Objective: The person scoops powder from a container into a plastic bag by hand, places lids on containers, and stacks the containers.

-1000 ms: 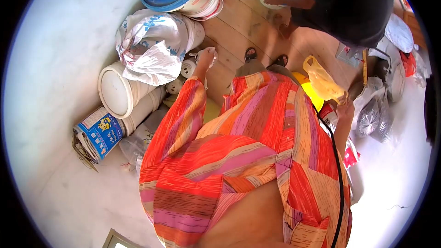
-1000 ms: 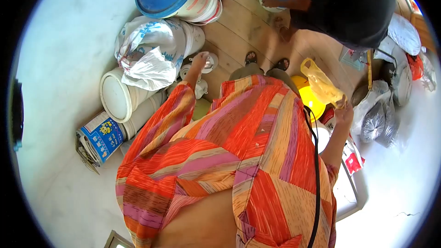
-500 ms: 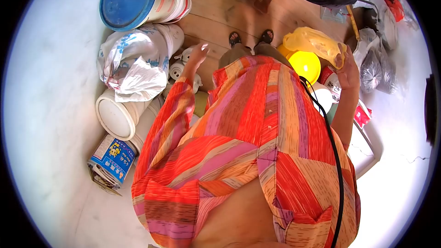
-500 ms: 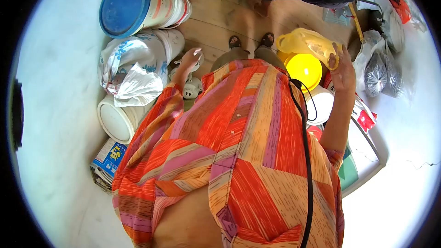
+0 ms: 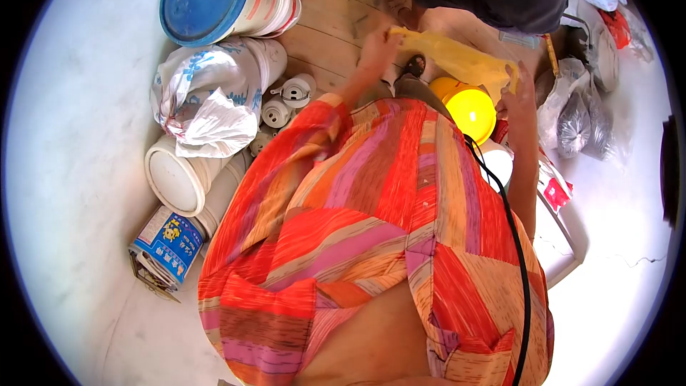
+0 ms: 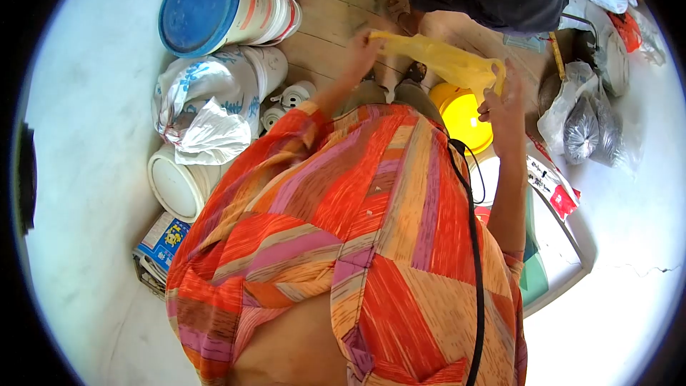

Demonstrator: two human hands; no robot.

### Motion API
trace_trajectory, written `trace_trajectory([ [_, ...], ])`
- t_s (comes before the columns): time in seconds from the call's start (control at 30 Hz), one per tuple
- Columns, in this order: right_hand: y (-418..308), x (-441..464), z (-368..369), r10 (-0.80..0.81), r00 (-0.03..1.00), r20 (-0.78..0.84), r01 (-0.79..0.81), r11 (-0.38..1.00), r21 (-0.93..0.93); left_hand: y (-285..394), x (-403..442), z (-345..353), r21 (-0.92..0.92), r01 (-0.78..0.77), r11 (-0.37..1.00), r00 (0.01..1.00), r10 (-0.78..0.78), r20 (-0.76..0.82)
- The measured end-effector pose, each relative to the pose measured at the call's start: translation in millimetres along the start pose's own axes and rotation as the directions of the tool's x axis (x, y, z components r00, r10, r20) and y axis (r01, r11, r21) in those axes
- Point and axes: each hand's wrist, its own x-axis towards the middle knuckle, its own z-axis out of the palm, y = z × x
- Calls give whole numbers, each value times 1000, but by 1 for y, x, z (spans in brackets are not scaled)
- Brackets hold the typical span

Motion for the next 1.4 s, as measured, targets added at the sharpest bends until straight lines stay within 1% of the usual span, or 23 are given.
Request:
trace_trajectory([
  [0.07,8,4,3,-1,998,-58,-6,993,-116,-4,8,-28,-136,-46,990,996,55,67],
  [0.1,9,4,3,2,998,-56,-9,994,-112,14,1,-45,-131,-43,990,996,53,68],
  [0.17,12,4,4,17,1000,-11,-18,995,-101,77,-28,-77,-156,113,981,967,-73,244],
  [0.2,12,3,6,28,1000,-3,-29,995,-96,82,-34,-85,-147,125,981,966,-86,243],
  [0.27,8,4,12,78,994,76,-77,997,-13,86,-44,-98,-137,-36,990,959,72,272],
  [0.4,-3,7,23,105,978,181,-121,989,84,88,-58,-105,-101,-23,995,990,36,137],
  [0.47,-12,13,29,102,952,289,-145,981,133,77,-58,-104,8,-122,993,992,122,15],
  [0.5,-12,12,39,67,947,315,-127,977,172,67,-60,-108,1,-149,989,989,149,-5],
  [0.57,-7,22,46,49,938,344,-110,981,161,57,-55,-97,82,-105,991,993,99,69],
  [0.6,-5,28,50,35,928,371,-109,977,181,77,-58,-90,80,-77,994,993,70,92],
  [0.7,-13,37,60,-11,876,483,-30,997,76,96,-55,-66,81,16,997,986,-29,162],
  [0.73,-24,36,62,-19,866,499,-4,999,45,93,-51,-58,101,-94,990,982,76,172],
  [0.77,-28,36,63,-31,864,503,-2,998,65,89,-47,-50,126,-195,973,968,170,187],
  [0.8,-31,37,63,-36,861,507,-8,996,84,96,-45,-45,127,-196,972,972,175,156],
  [0.87,-39,36,62,-54,862,503,11,996,88,111,-45,-38,227,-272,935,942,211,262],
  [0.9,-41,34,62,-62,877,476,16,995,101,112,-46,-35,224,-264,938,947,209,243],
  [0.93,-42,33,62,-62,871,488,21,996,89,113,-46,-31,223,-319,921,931,261,254],
  [0.97,-43,32,62,-47,882,468,-32,987,160,113,-46,-28,221,-373,901,912,312,267],
  [1.0,-44,30,60,-28,894,447,-85,969,230,111,-46,-25,214,-369,904,915,313,254],
  [1.13,-36,29,54,-44,872,487,-60,979,195,107,-51,-23,195,-337,921,928,290,233],
  [1.2,-33,27,54,-24,891,453,-80,975,209,110,-53,-29,170,-327,929,932,287,223],
  [1.3,-31,26,52,-35,899,437,-90,961,263,111,-54,-34,238,-305,922,934,241,263],
  [1.4,-31,25,45,-15,916,400,-64,981,182,97,-50,-32,221,-343,913,926,288,245],
])
